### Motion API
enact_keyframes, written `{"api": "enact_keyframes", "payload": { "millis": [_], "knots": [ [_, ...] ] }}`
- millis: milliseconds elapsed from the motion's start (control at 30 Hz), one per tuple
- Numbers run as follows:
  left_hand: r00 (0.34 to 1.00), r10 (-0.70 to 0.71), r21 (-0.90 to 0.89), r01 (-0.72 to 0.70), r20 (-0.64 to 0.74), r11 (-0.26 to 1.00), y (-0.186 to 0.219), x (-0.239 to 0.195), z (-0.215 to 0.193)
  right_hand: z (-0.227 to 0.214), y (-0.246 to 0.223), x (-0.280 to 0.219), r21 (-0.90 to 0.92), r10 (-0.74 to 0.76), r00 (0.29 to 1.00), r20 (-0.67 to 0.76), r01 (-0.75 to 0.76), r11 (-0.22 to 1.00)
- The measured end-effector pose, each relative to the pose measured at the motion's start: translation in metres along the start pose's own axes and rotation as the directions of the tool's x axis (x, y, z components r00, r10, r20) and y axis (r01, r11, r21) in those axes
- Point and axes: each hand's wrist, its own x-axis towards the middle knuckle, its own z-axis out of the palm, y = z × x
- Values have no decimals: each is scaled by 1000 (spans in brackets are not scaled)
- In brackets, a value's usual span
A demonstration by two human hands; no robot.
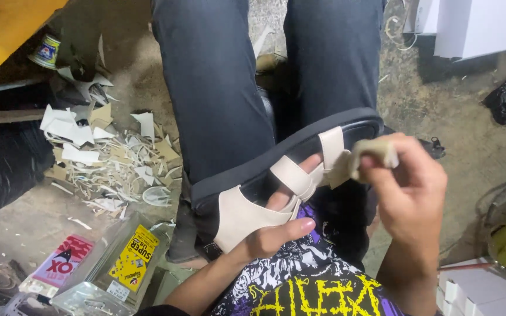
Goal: The person is applying a finishing treatment to the straps of a sandal using a small sponge and then placing the finished product on a shelf.
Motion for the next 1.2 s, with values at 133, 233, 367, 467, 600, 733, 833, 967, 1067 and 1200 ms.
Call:
{"api": "enact_keyframes", "payload": {
  "millis": [133,233,367,467,600,733,833,967,1067,1200],
  "knots": [
    [992,118,-34,-120,-46,992,-13,4,4,13,-3,8,-14,-69,998,0,69,998],
    [930,231,-49,-255,-285,966,-12,-5,12,14,7,9,247,-58,997,-50,68,967],
    [889,4,140,68,-458,988,2,-50,14,10,15,13,250,-35,991,-128,67,966],
    [746,388,664,94,-540,742,20,-61,14,8,11,13,295,-182,983,18,169,940],
    [509,798,756,-370,-322,540,52,-44,20,10,19,7,617,-303,950,69,198,762],
    [824,524,427,-404,-214,809,61,-19,15,19,-5,-16,637,-287,957,-43,248,730],
    [844,483,241,-431,-234,869,56,-10,14,15,-18,-21,354,-190,969,-156,234,906],
    [856,441,-20,-463,-269,886,46,-14,10,6,-5,-25,286,-332,943,-10,321,903],
    [827,480,61,-485,-293,873,38,-18,8,13,-5,-28,360,-332,939,-90,341,868],
    [728,524,-16,-591,-442,807,34,-19,1,4,5,-19,375,-445,887,-125,457,806]
  ]
}}
